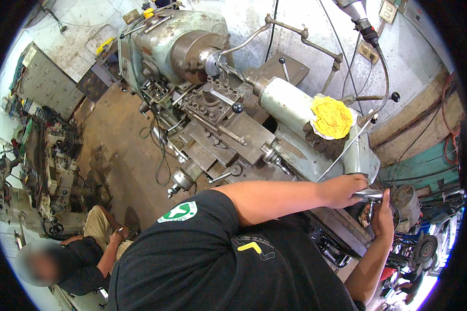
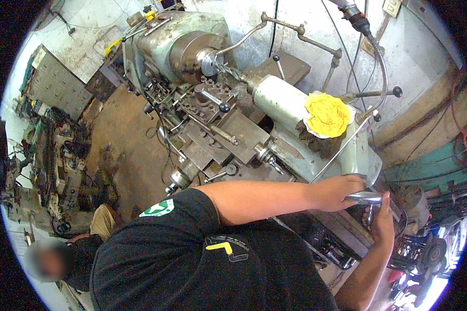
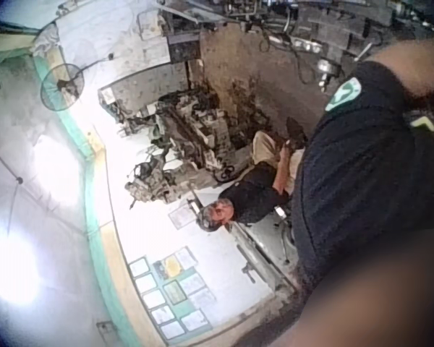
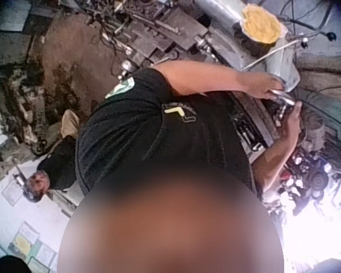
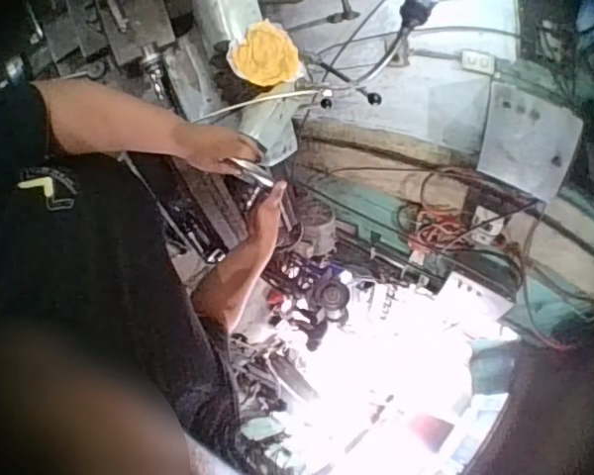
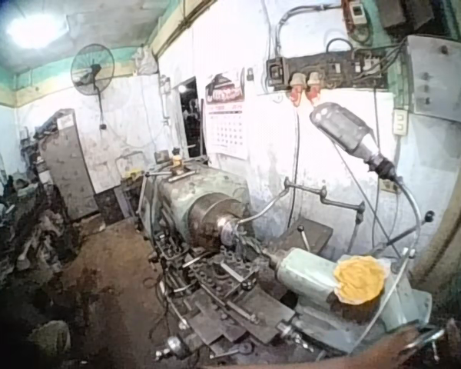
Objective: The person operates a metal lathe, using both hands to turn the cross-slide and compound handwheels while the chuck rotates. They repeatedly advance and retract the cutting tool against the workpiece and occasionally pause to adjust the tool position.
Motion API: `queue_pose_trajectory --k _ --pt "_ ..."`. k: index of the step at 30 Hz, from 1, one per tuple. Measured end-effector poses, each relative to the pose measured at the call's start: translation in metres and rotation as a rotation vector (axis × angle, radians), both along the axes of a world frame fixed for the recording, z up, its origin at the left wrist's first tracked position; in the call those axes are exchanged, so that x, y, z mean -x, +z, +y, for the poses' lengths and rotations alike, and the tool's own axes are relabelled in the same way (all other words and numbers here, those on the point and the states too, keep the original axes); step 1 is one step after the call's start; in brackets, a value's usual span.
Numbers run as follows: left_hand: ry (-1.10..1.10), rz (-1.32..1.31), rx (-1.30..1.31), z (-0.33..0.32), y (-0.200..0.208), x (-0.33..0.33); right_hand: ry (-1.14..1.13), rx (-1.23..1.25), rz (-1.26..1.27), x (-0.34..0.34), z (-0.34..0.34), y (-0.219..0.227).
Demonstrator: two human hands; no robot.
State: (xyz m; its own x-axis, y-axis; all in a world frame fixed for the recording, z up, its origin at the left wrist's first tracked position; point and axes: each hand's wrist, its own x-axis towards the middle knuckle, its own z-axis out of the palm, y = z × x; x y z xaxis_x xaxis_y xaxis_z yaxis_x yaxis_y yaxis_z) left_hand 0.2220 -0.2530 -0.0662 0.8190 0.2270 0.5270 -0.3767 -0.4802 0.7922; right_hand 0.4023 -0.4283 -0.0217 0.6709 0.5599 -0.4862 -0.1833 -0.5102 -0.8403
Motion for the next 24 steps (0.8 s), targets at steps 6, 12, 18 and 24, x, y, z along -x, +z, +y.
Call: queue_pose_trajectory --k 6,12,18,24 --pt "0.008 -0.016 -0.023 0.001 0.001 0.003 -0.015 0.031 -0.03 0.002 0.002 -0.001" --pt "0.029 0.045 -0.017 -0.001 0.0 0.002 0.042 0.049 0.022 -0.02 -0.01 -0.012" --pt "0.049 0.121 -0.17 -0.006 0.03 -0.023 -0.029 -0.393 0.197 -0.021 -0.025 -0.081" --pt "0.2 0.358 -0.209 -0.027 0.087 -0.03 0.247 -0.018 -0.185 0.079 0.013 -0.113"
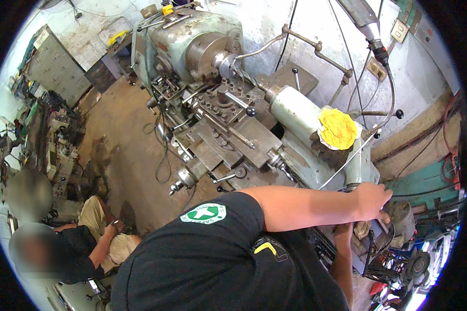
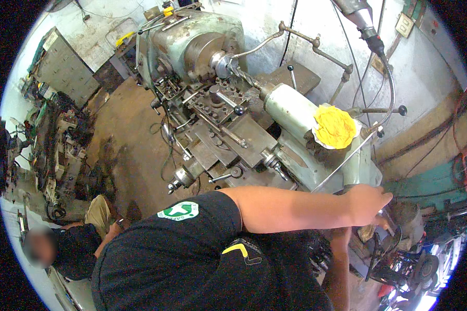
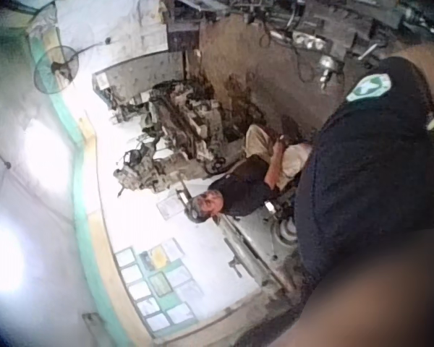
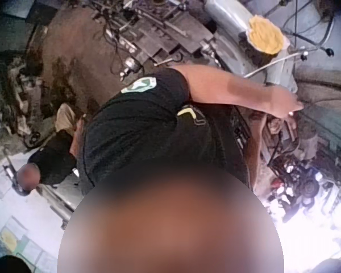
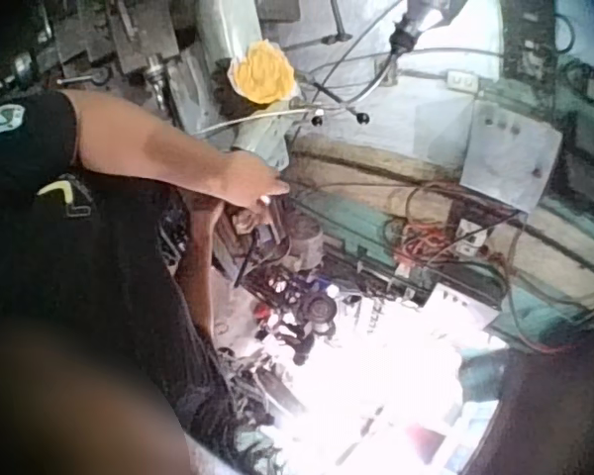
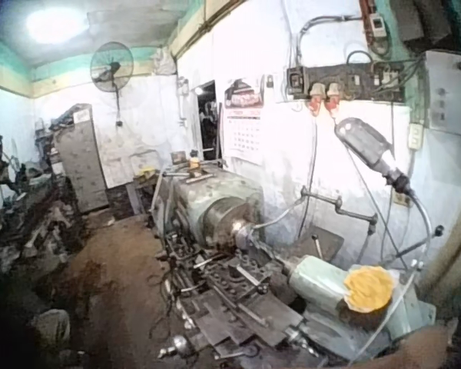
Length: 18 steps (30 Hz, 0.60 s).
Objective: The person operates a metal lathe, using both hands to turn the cross-slide and compound handwheels while the chuck rotates. They repeatedly advance and retract the cutting tool against the workpiece and occasionally pause to adjust the tool position.
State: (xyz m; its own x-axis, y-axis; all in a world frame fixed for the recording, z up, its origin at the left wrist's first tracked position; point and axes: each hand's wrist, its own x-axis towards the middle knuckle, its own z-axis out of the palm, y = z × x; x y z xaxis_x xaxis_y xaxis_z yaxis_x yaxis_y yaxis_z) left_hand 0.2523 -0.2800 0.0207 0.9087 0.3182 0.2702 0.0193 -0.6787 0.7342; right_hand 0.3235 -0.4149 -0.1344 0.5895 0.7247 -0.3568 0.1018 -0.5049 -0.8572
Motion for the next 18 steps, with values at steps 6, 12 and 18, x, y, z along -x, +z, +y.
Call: queue_pose_trajectory --k 6,12,18 --pt "0.37 -0.233 -0.296 0.081 -0.004 0.082 0.055 0.101 0.097 0.021 0.0 0.086" --pt "1.057 0.055 -0.637 0.213 -0.033 0.221 -0.002 0.279 -0.285 -0.057 -0.029 0.064" --pt "0.866 0.391 -0.35 0.243 -0.039 0.245 0.29 0.143 -0.208 -0.014 0.003 0.037"
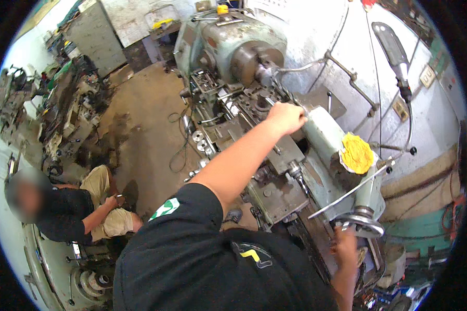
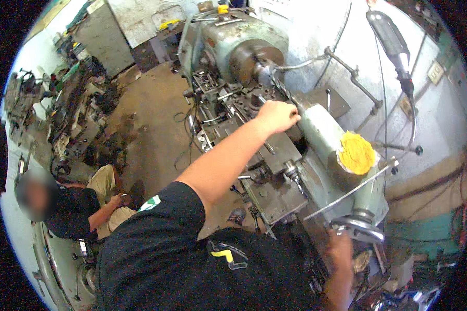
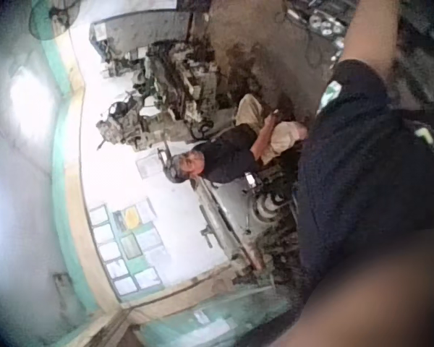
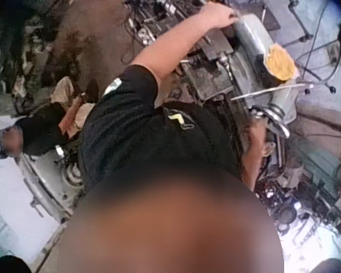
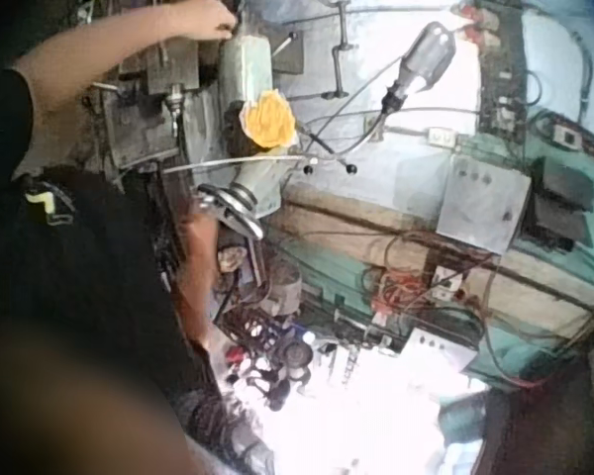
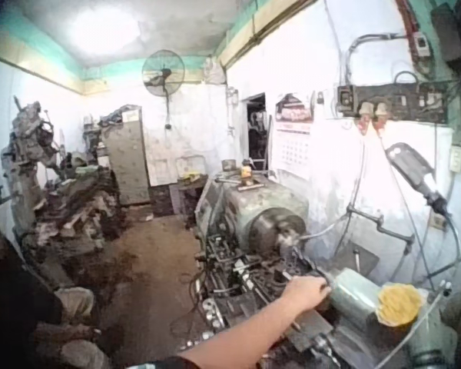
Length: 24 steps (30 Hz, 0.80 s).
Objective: The person operates a metal lathe, using both hands to turn the cross-slide and compound handwheels while the chuck rotates. They repeatedly advance and retract the cutting tool against the workpiece and occasionally pause to adjust the tool position.
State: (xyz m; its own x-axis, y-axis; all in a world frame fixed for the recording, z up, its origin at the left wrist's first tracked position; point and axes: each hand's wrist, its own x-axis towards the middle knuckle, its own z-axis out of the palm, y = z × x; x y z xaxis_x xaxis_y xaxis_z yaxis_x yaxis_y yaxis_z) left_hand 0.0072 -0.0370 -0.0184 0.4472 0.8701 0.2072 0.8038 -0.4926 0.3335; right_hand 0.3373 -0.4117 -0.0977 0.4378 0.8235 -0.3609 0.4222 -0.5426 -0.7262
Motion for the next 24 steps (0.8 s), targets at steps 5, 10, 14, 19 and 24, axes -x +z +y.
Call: queue_pose_trajectory --k 5,10,14,19,24 --pt "-0.04 0.18 0.047 0.006 0.007 -0.005 -0.284 -0.028 -0.184 -0.053 -0.028 0.072" --pt "-0.067 0.115 0.074 0.004 0.012 0.001 0.02 0.26 -0.263 0.035 0.017 -0.006" --pt "-0.12 0.068 0.07 0.006 0.012 0.005 -0.266 -0.03 -0.456 -0.002 -0.022 0.044" --pt "-0.179 0.09 0.085 0.01 0.013 0.008 -0.326 0.198 -0.599 -0.078 -0.048 0.014" --pt "-0.242 0.107 0.089 0.012 0.015 0.01 -0.364 0.208 -0.419 -0.021 -0.014 -0.097"
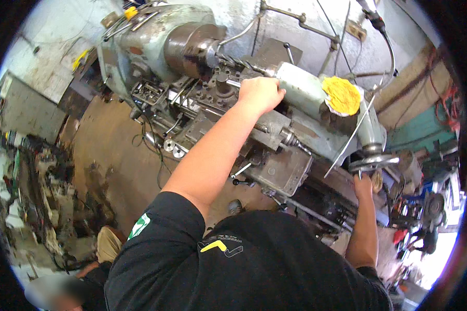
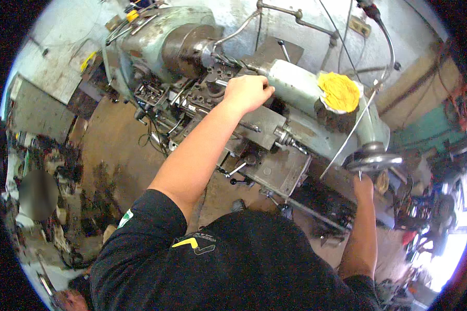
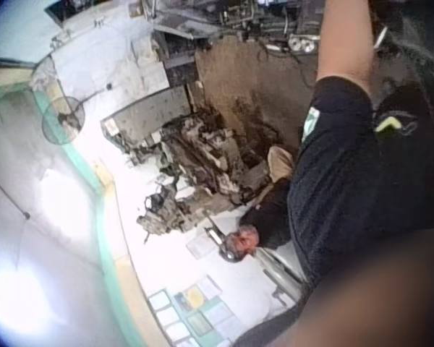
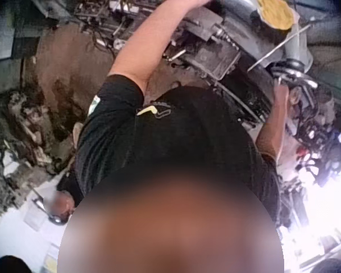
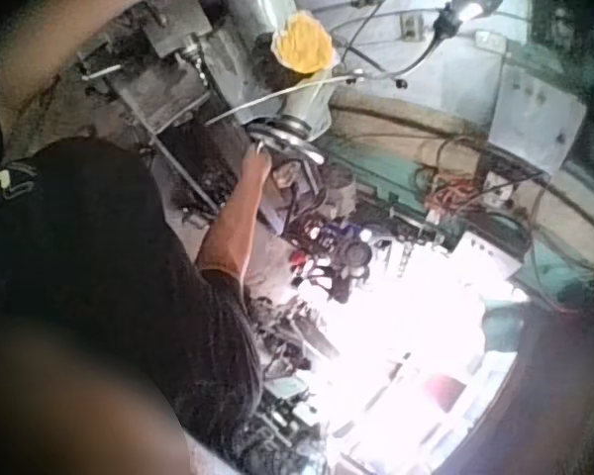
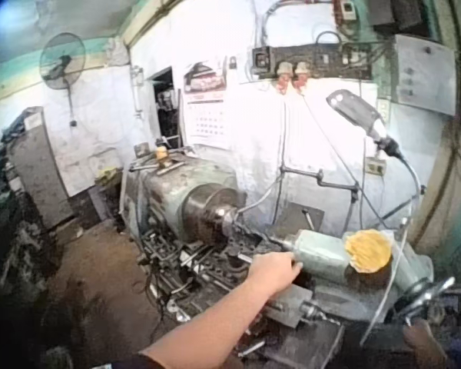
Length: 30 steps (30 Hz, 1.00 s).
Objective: The person operates a metal lathe, using both hands to turn the cross-slide and compound handwheels while the chuck rotates. They repeatedly advance and retract the cutting tool against the workpiece and occasionally pause to adjust the tool position.
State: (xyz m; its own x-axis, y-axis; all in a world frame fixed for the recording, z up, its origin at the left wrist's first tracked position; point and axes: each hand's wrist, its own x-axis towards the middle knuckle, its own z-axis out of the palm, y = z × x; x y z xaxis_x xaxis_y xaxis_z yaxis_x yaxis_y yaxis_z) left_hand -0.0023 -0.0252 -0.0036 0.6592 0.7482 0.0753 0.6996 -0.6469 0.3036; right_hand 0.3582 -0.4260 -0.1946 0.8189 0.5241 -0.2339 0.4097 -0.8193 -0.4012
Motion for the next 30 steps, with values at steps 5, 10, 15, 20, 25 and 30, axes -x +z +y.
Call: queue_pose_trajectory --k 5,10,15,20,25,30 --pt "-0.09 0.134 0.001 0.011 0.001 -0.005 0.027 0.164 -0.002 0.016 0.018 0.023" --pt "-0.138 0.185 0.011 0.021 -0.001 -0.008 -0.242 -0.301 -0.107 0.043 -0.022 -0.034" --pt "-0.144 0.202 0.031 0.018 -0.003 -0.01 -0.275 0.158 -0.023 0.141 -0.106 -0.206" --pt "-0.103 0.156 -0.001 0.011 0.0 -0.006 -0.256 0.428 0.989 0.223 -0.094 -0.33" --pt "-0.034 0.114 -0.001 0.008 0.002 -0.006 -0.378 0.395 1.149 0.245 -0.011 -0.358" --pt "0.005 0.086 0.003 0.004 0.0 -0.005 -0.381 0.31 1.092 0.237 0.004 -0.374"
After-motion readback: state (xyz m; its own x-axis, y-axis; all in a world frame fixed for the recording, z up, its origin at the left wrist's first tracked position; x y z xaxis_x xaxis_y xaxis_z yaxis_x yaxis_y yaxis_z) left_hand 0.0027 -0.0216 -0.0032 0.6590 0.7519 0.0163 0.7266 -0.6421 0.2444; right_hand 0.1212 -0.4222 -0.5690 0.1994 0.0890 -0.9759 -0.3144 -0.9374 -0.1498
